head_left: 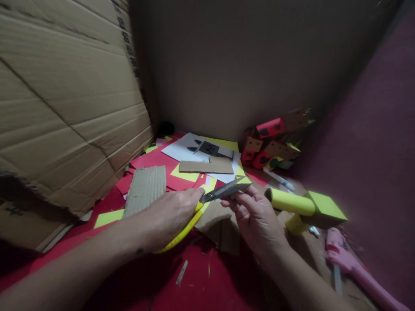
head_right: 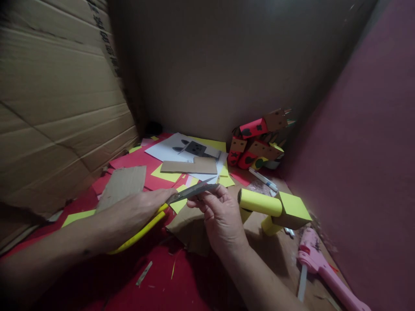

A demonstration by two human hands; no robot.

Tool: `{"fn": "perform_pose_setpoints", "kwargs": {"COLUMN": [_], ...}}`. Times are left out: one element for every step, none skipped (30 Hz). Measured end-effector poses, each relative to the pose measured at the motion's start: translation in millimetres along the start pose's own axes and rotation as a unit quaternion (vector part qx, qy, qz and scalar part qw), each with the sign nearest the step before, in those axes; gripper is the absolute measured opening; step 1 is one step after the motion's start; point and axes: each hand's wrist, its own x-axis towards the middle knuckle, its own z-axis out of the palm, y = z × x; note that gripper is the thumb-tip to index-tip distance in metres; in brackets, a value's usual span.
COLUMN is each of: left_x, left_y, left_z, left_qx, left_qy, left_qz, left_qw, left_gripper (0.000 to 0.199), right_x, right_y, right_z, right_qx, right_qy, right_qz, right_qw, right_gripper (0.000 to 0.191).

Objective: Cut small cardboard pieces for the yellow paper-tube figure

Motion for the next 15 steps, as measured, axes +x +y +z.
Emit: {"fn": "perform_pose_setpoints", "kwargs": {"left_x": [0, 0, 0, 0, -1, -1, -1, -1, -1, -2, -2, -2, -2, -1, -1], "left_y": [0, 0, 0, 0, 0, -1, -1, -2, -3, -4, -5, -7, -9, -10, -12], "left_z": [-0.4, -0.8, -1.2, -1.7, -2.2, -2.8, -3.3, -3.8, -4.1, -4.2, -4.0, -3.5, -2.9, -2.1, -1.5], "left_qx": [0.006, 0.013, 0.022, 0.03, 0.038, 0.047, 0.055, 0.062, 0.068, 0.072, 0.075, 0.076, 0.071, 0.061, 0.043], "left_qy": [-0.002, -0.006, -0.012, -0.018, -0.021, -0.024, -0.025, -0.024, -0.022, -0.02, -0.019, -0.016, -0.012, -0.006, 0.004], "left_qz": [-0.005, -0.008, -0.009, -0.008, -0.005, -0.001, 0.002, 0.003, 0.002, 0.001, 0.0, -0.001, -0.005, -0.01, -0.017], "left_qw": [1.0, 1.0, 1.0, 0.999, 0.999, 0.999, 0.998, 0.998, 0.997, 0.997, 0.997, 0.997, 0.997, 0.998, 0.999], "left_gripper": [0.024, 0.023, 0.023, 0.022, 0.022, 0.021, 0.02, 0.019, 0.019, 0.018, 0.017, 0.015, 0.014, 0.013, 0.013], "right_x": [0, 0, 0, 0, 0, 1, 1, 1, 1, 1, 2, 2, 2, 2, 1], "right_y": [0, 1, 1, 2, 2, 2, 2, 3, 2, 2, 2, 2, 2, 2, 2], "right_z": [0, -1, -2, -2, -3, -3, -3, -4, -4, -3, -3, -3, -3, -3, -3], "right_qx": [-0.001, -0.001, -0.003, -0.004, -0.006, -0.008, -0.009, -0.01, -0.011, -0.011, -0.012, -0.012, -0.011, -0.01, -0.008], "right_qy": [0.001, 0.002, 0.005, 0.008, 0.011, 0.014, 0.016, 0.018, 0.02, 0.022, 0.022, 0.022, 0.02, 0.019, 0.019], "right_qz": [0.0, 0.001, 0.004, 0.007, 0.011, 0.014, 0.017, 0.019, 0.02, 0.021, 0.022, 0.025, 0.028, 0.032, 0.036], "right_qw": [1.0, 1.0, 1.0, 1.0, 1.0, 1.0, 1.0, 1.0, 1.0, 0.999, 0.999, 0.999, 0.999, 0.999, 0.999], "right_gripper": [0.01, 0.01, 0.01, 0.01, 0.011, 0.011, 0.011, 0.011, 0.011, 0.011, 0.011, 0.01, 0.01, 0.01, 0.01]}}
